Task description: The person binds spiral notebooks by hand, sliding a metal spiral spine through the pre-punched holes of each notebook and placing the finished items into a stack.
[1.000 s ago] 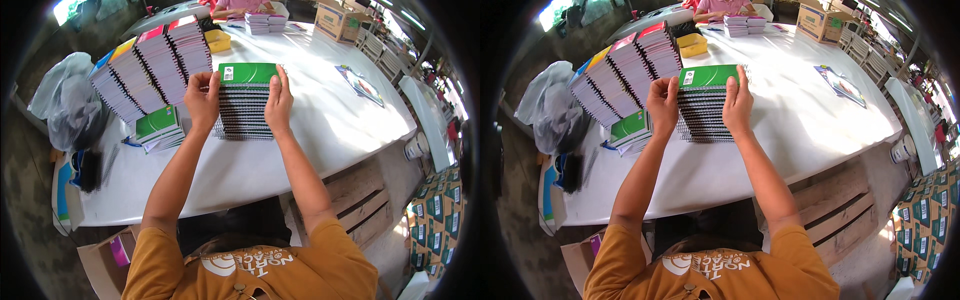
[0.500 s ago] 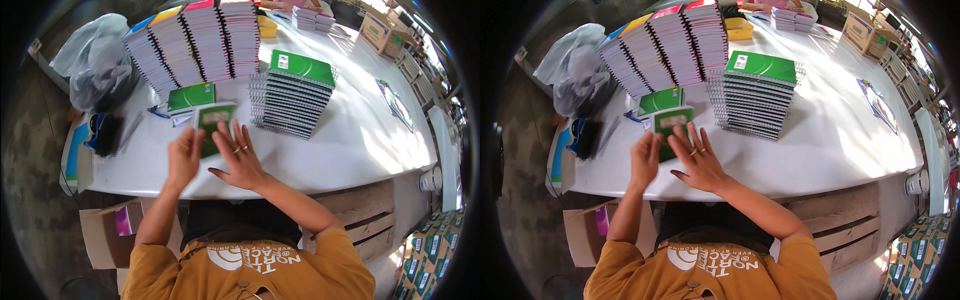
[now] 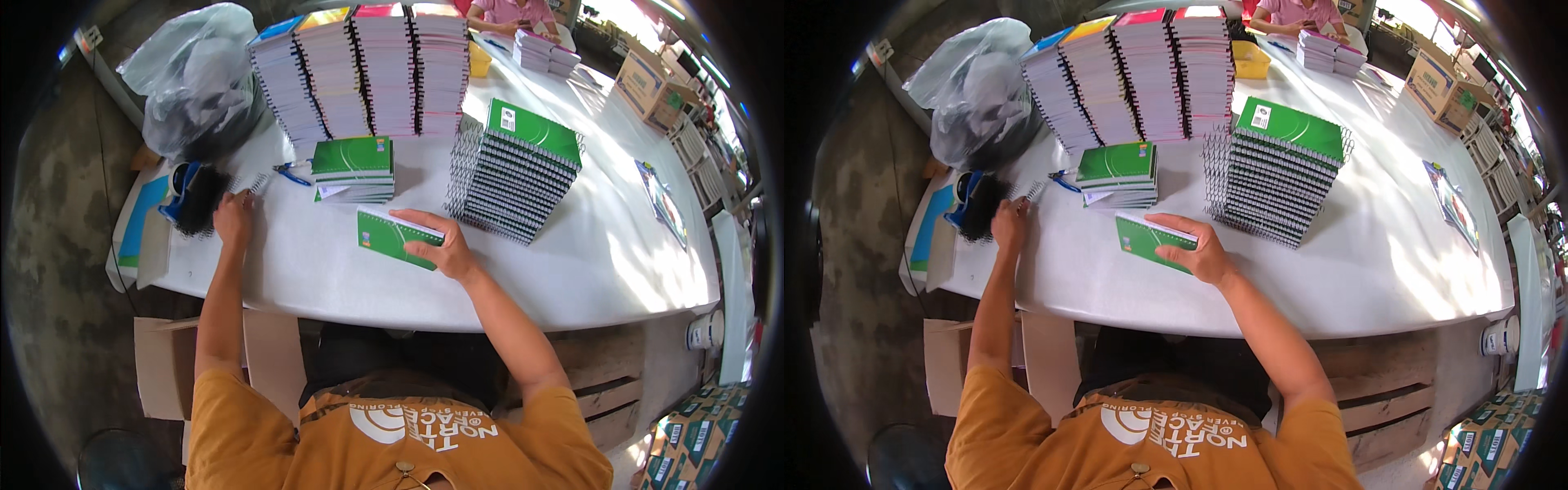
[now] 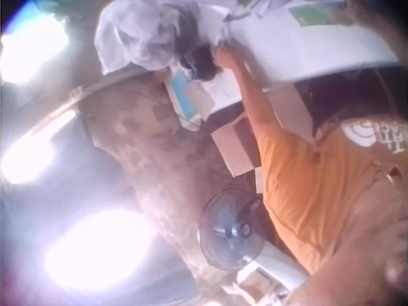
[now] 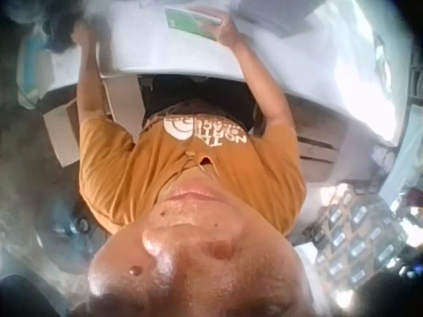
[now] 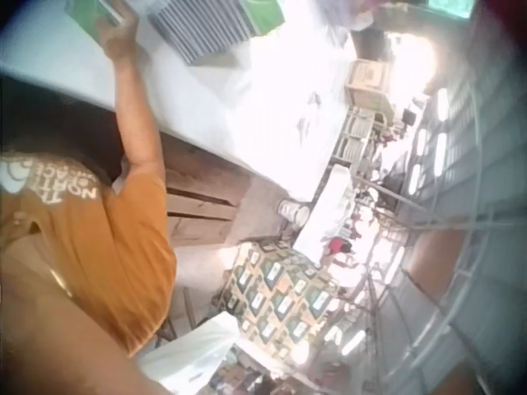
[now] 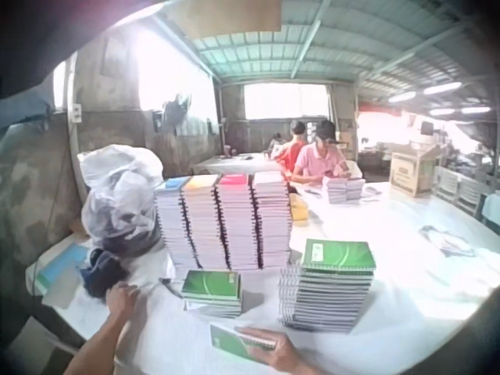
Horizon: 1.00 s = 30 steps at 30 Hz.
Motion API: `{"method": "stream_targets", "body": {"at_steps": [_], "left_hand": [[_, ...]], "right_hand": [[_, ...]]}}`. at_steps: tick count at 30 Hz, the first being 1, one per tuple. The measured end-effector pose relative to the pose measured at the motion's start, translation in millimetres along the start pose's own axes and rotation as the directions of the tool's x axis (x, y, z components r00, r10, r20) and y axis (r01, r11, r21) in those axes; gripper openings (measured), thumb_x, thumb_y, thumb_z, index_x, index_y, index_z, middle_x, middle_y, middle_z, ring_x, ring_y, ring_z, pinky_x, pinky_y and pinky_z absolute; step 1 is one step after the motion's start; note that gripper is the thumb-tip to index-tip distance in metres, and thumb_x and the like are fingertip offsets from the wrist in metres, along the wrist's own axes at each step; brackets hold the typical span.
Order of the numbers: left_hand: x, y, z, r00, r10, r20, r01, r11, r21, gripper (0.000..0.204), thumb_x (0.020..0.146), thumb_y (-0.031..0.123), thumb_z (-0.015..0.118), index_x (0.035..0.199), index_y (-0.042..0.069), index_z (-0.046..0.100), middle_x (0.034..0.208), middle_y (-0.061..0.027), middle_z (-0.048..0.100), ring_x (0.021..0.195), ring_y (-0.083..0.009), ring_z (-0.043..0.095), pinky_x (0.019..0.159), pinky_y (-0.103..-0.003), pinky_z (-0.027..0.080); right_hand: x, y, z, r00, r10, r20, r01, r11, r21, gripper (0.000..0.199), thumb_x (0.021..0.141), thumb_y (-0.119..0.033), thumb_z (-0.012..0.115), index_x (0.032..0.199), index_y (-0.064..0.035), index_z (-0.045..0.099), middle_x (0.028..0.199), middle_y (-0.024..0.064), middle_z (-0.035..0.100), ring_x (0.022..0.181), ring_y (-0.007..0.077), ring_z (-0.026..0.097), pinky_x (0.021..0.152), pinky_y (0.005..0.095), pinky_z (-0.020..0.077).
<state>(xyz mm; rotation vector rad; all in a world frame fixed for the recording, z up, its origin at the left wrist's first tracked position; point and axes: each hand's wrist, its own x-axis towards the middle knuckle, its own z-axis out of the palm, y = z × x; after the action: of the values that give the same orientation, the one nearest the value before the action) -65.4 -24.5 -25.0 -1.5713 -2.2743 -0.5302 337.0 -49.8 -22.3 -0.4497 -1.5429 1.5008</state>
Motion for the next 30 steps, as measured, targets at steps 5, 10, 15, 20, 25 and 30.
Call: {"method": "stream_targets", "body": {"at_steps": [5, 10, 15, 20, 25, 30], "left_hand": [[17, 12, -42, 0.984, 0.057, -0.171, -0.083, 0.985, -0.152, 0.023, 0.082, 0.027, 0.061, 0.098, 0.01, 0.066, 0.095, -0.0088, 0.065, 0.087, -0.0264, 0.061, 0.07, -0.035, 0.045], [-58, 85, -85, 0.828, 0.333, 0.452, 0.183, 0.6, -0.779, 0.029, 0.091, 0.028, 0.05, 0.101, 0.002, 0.059, 0.072, -0.0099, 0.053, 0.066, -0.0141, 0.048, 0.062, -0.027, 0.039], [-100, 107, -81, 0.756, 0.448, 0.476, 0.2, 0.535, -0.821, 0.034, 0.097, 0.033, 0.041, 0.085, 0.003, 0.052, 0.066, 0.0027, 0.04, 0.061, -0.0057, 0.032, 0.054, -0.021, 0.03], [-95, 111, -74, 0.775, 0.364, 0.517, 0.263, 0.559, -0.786, 0.039, 0.096, 0.035, 0.045, 0.079, 0.001, 0.054, 0.062, 0.0005, 0.042, 0.057, -0.0073, 0.034, 0.053, -0.023, 0.032], [-87, 116, -78, 0.758, 0.299, 0.579, 0.378, 0.523, -0.764, 0.037, 0.094, 0.034, 0.049, 0.078, 0.001, 0.055, 0.06, 0.0, 0.046, 0.053, -0.006, 0.038, 0.048, -0.021, 0.032], [-71, 112, -83, 0.684, 0.429, 0.59, 0.537, 0.252, -0.805, 0.019, 0.089, 0.023, 0.06, 0.087, 0.004, 0.054, 0.07, 0.0001, 0.054, 0.053, -0.0034, 0.042, 0.044, -0.019, 0.032]], "right_hand": [[-1, 1, 11, 0.995, 0.06, -0.082, -0.062, 0.998, -0.023, 0.032, 0.082, -0.004, 0.062, 0.113, -0.0011, 0.058, 0.108, 0.0074, 0.062, 0.1, 0.0108, 0.055, 0.089, 0.0244, 0.0424], [-1, 11, 9, 0.992, 0.079, -0.097, -0.088, 0.992, -0.086, 0.022, 0.081, -0.004, 0.063, 0.102, 0.0004, 0.063, 0.099, 0.0057, 0.065, 0.09, 0.0096, 0.057, 0.084, 0.0239, 0.0446], [-2, 14, 16, 0.984, 0.168, -0.051, -0.172, 0.981, -0.087, 0.028, 0.083, -0.003, 0.061, 0.111, 0.0006, 0.061, 0.103, 0.0055, 0.065, 0.093, 0.0086, 0.056, 0.085, 0.0228, 0.0441], [-2, 18, 13, 0.982, 0.186, -0.039, -0.189, 0.976, -0.104, 0.029, 0.085, -0.003, 0.06, 0.114, 0.0017, 0.059, 0.109, 0.0075, 0.063, 0.098, 0.0097, 0.055, 0.09, 0.023, 0.0423], [-3, 19, 13, 0.985, 0.167, -0.043, -0.172, 0.973, -0.156, 0.029, 0.085, -0.003, 0.06, 0.114, 0.0014, 0.059, 0.109, 0.0069, 0.063, 0.097, 0.0097, 0.055, 0.09, 0.023, 0.0424], [-3, 17, 11, 0.985, 0.172, 0.016, -0.165, 0.966, -0.198, 0.028, 0.086, -0.004, 0.059, 0.114, 0.0013, 0.059, 0.109, 0.007, 0.064, 0.097, 0.0099, 0.055, 0.089, 0.0231, 0.0427]]}}
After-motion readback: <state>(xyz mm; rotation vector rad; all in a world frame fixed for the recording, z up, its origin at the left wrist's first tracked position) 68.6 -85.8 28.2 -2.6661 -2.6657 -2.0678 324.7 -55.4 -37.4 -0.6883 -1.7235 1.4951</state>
